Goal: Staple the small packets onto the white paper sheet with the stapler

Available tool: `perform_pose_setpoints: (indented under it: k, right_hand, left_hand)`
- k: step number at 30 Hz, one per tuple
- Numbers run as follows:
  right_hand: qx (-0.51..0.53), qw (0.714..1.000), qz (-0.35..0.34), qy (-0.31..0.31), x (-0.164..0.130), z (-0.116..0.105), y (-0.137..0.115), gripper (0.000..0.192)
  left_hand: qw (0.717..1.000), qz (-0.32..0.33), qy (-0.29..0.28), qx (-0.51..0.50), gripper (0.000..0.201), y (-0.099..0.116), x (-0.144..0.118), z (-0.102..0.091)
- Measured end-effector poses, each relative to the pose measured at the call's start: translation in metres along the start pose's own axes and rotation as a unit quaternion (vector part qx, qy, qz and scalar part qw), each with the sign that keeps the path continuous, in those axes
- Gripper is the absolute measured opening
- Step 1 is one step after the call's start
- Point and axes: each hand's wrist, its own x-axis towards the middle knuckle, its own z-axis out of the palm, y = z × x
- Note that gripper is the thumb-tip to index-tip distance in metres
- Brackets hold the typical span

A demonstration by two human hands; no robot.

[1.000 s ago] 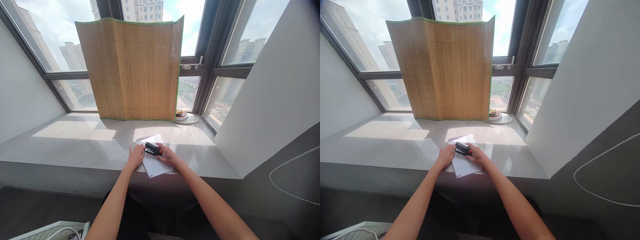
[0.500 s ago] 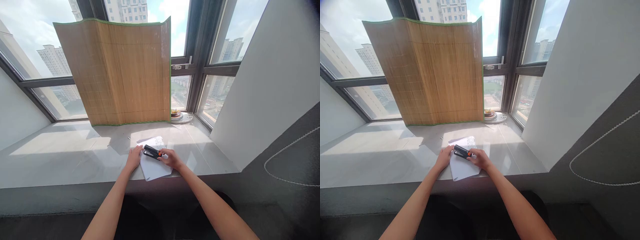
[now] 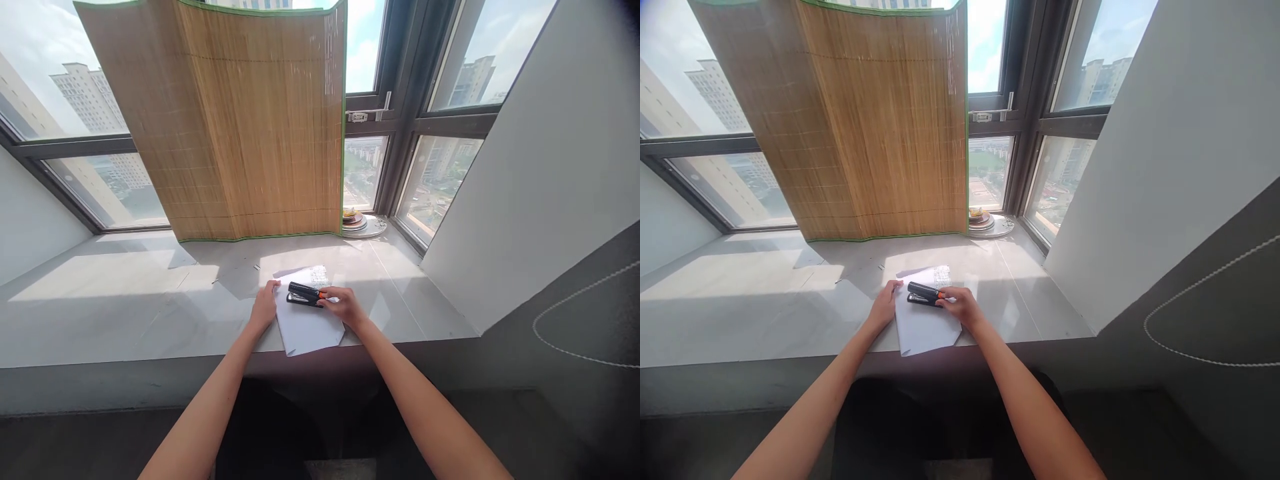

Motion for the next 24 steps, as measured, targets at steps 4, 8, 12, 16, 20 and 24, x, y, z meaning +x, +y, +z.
perform_pose_setpoints:
  k: [4,8,12,16,20,24]
  right_hand:
    - [-0.013,1.0,-0.008,-0.014,0.001,-0.001,-0.005,0.015]
    - [-0.028,0.998,-0.041,-0.032,-0.002,-0.002,-0.006,0.017]
    - [-0.055,0.997,-0.041,-0.048,-0.004,-0.001,-0.003,0.009]
    - [-0.072,0.994,-0.02,-0.08,-0.003,0.003,0.002,0.036]
    - [-0.094,0.991,-0.026,-0.095,-0.001,0.005,0.004,0.035]
    - [-0.087,0.992,-0.007,-0.086,0.001,0.004,0.002,0.031]
  left_hand:
    - [0.992,-0.032,0.064,-0.1,0.03,-0.005,0.001,-0.003]
    - [0.988,-0.039,0.073,-0.127,0.025,-0.001,-0.002,-0.001]
    - [0.981,-0.05,0.097,-0.159,0.022,0.003,-0.002,0.0]
    - [0.98,-0.058,0.104,-0.162,0.023,0.005,-0.003,-0.001]
    - [0.984,-0.05,0.101,-0.141,0.025,0.007,-0.006,-0.003]
    - [0.989,-0.037,0.092,-0.114,0.027,0.006,-0.008,-0.005]
